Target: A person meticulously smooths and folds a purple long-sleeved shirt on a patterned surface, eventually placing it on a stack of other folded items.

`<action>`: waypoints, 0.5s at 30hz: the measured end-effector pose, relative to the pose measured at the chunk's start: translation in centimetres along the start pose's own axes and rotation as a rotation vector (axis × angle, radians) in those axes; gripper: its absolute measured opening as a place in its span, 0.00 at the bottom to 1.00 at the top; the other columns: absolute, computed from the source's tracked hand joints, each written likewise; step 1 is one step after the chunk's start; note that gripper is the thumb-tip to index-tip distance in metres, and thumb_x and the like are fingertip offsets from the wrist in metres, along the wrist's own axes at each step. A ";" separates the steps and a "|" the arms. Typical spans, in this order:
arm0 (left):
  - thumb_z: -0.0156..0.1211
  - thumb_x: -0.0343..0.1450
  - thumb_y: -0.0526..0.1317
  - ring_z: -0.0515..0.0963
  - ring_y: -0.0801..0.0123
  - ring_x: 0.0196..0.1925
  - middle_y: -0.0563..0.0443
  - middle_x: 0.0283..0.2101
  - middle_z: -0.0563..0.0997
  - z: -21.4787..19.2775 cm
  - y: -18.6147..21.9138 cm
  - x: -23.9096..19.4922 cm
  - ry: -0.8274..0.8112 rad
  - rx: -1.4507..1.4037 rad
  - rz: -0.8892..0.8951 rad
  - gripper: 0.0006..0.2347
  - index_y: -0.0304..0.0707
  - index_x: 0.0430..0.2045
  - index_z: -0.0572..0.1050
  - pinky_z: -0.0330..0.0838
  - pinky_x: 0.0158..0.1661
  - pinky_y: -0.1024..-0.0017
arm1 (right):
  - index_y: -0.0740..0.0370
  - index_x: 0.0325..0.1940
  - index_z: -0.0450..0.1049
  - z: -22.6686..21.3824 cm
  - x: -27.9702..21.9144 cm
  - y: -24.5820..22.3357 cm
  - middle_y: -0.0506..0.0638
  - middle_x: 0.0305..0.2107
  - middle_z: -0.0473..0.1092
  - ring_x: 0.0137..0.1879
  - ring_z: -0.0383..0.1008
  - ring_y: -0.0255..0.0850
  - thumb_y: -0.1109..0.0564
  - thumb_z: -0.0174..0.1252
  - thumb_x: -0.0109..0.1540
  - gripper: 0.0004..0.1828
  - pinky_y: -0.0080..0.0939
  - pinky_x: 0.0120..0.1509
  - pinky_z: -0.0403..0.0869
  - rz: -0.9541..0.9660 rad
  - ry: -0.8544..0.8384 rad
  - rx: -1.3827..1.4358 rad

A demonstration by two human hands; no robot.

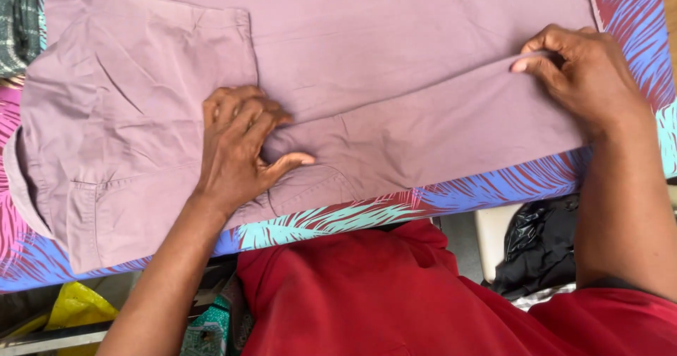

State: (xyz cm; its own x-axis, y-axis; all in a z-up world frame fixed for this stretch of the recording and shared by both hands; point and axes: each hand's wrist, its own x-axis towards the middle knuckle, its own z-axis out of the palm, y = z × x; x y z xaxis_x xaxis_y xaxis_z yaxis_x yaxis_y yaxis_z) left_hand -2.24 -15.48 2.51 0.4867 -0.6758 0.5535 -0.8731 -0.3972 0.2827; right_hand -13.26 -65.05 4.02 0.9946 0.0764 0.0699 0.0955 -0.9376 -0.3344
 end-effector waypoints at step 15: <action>0.59 0.73 0.63 0.73 0.53 0.68 0.49 0.71 0.70 1.1 0.1 -0.6 -0.380 -0.020 0.288 0.33 0.43 0.68 0.67 0.72 0.58 0.59 | 0.60 0.48 0.78 4.3 -2.1 7.2 0.48 0.33 0.75 0.35 0.73 0.46 0.48 0.68 0.84 0.16 0.50 0.55 0.75 -0.270 0.329 -0.312</action>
State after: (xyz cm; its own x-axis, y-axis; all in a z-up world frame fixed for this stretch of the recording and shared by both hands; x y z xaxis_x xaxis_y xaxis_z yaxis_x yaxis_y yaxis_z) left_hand -2.55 -15.79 1.35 0.1981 -0.9374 0.2864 -0.9725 -0.1515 0.1769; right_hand -14.50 -70.51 -2.55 0.8664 0.2657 0.4227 0.2802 -0.9595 0.0288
